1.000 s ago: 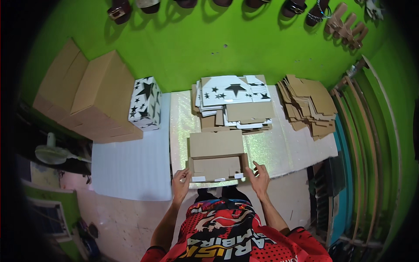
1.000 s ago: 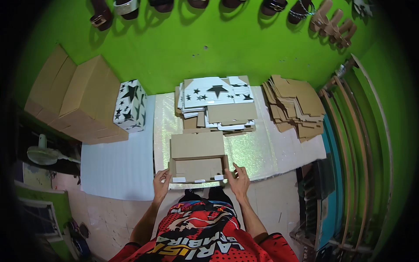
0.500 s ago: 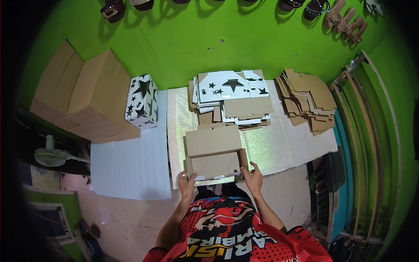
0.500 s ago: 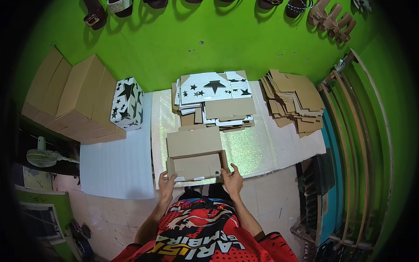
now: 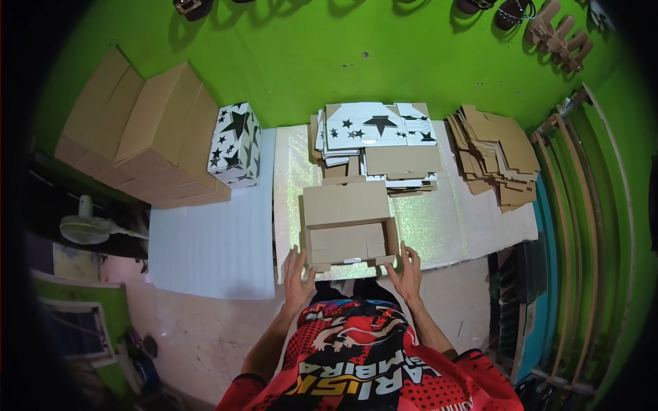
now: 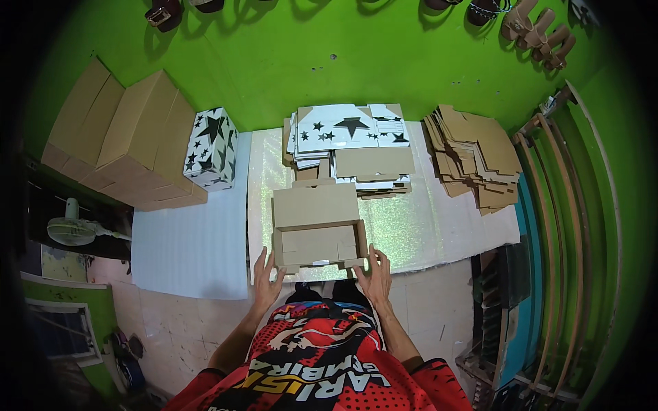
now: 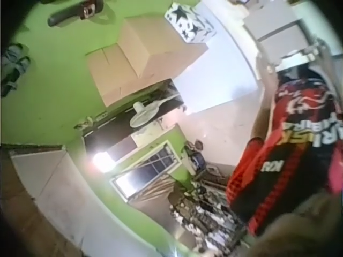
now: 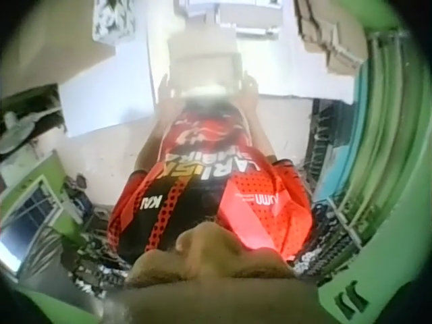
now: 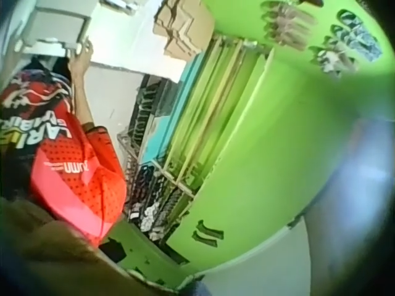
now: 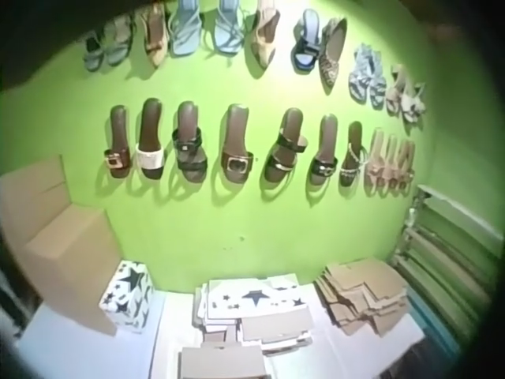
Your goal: Folding cardboard shoe boxes into their final shape.
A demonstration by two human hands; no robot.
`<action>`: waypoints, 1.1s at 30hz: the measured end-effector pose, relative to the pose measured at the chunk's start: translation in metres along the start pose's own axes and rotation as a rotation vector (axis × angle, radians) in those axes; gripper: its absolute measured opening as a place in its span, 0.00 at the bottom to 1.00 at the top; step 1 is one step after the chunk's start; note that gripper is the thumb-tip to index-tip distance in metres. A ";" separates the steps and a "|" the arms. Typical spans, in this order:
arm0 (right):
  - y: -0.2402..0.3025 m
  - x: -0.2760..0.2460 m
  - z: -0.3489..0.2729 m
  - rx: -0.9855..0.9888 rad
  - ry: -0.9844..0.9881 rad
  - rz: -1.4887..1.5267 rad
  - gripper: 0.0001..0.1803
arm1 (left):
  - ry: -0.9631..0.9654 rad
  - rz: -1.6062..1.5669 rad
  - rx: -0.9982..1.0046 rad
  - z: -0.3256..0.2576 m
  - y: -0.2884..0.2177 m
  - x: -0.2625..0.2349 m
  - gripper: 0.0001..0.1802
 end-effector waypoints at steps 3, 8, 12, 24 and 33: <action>0.011 -0.006 0.006 -0.229 0.048 -0.111 0.40 | 0.272 0.135 0.152 0.003 0.006 0.009 0.42; 0.014 -0.011 0.022 -0.430 0.220 -0.225 0.40 | 0.416 0.298 0.212 0.016 0.003 0.002 0.47; 0.037 -0.019 0.031 -0.586 0.174 -0.393 0.38 | 0.524 0.204 0.118 0.012 0.022 0.003 0.40; 0.077 0.095 0.029 -0.819 0.599 -0.456 0.24 | 0.401 0.101 0.080 0.008 0.012 0.009 0.33; 0.080 0.079 0.034 -0.696 0.605 -0.165 0.23 | 0.425 0.137 0.088 0.009 0.014 0.010 0.34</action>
Point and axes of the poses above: each hand's wrist, its own z-axis towards the middle knuckle, its own x-axis out of the palm, y = z × x, the point moved 7 cm from there along z, towards the middle knuckle, and after that the axes turned 7 degrees about -x, right-handed, at the moved point
